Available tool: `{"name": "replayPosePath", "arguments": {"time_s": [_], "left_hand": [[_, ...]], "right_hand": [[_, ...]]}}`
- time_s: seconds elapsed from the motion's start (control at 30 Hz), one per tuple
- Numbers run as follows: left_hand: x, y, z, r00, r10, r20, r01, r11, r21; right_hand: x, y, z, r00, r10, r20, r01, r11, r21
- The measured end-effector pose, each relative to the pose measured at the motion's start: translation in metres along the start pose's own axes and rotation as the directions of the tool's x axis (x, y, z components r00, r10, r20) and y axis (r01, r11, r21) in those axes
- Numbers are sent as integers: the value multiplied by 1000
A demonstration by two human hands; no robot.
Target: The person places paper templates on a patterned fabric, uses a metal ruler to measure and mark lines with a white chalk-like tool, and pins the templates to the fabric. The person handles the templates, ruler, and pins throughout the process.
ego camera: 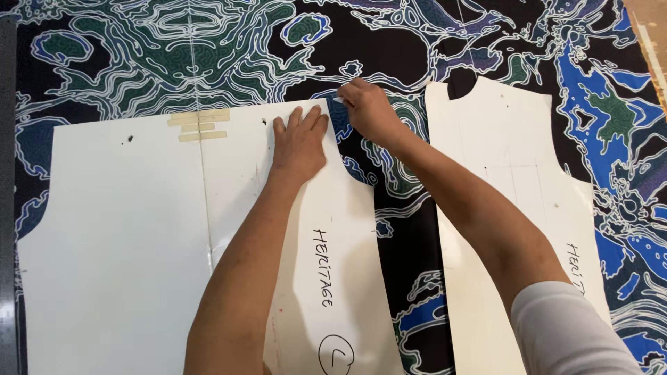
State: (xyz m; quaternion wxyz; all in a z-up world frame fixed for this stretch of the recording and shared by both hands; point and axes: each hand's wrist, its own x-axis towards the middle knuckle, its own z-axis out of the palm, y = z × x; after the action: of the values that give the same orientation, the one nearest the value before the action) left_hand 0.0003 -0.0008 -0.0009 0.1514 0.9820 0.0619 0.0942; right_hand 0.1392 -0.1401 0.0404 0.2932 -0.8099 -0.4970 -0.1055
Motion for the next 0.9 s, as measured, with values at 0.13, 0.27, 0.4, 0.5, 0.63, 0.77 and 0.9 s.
{"name": "replayPosePath", "arguments": {"time_s": [0.13, 0.27, 0.4, 0.5, 0.63, 0.77, 0.9], "left_hand": [[-5, -3, 4, 984, 41, -176, -47, 999, -27], [-11, -2, 9, 982, 43, -183, -51, 998, -42], [-9, -3, 4, 984, 31, -177, -47, 995, -84], [-8, -2, 6, 982, 27, -188, -39, 997, -62], [-7, -1, 8, 986, 11, -168, -21, 998, -56], [-9, -3, 7, 992, 7, -129, -15, 998, -62], [-8, -4, 5, 990, 10, -142, -21, 997, -78]], "right_hand": [[23, 8, 10, 999, -22, 25, 21, 999, 31], [9, -8, 6, 895, 406, 186, -429, 897, 105], [-7, -30, 4, 842, 493, 217, -519, 851, 78], [-16, -38, 6, 832, 505, 229, -527, 849, 40], [-24, -42, 9, 902, 390, 186, -403, 914, 38], [-33, -43, 15, 914, 368, 172, -378, 926, 23], [-21, -36, 25, 910, 392, 140, -394, 919, -9]]}}
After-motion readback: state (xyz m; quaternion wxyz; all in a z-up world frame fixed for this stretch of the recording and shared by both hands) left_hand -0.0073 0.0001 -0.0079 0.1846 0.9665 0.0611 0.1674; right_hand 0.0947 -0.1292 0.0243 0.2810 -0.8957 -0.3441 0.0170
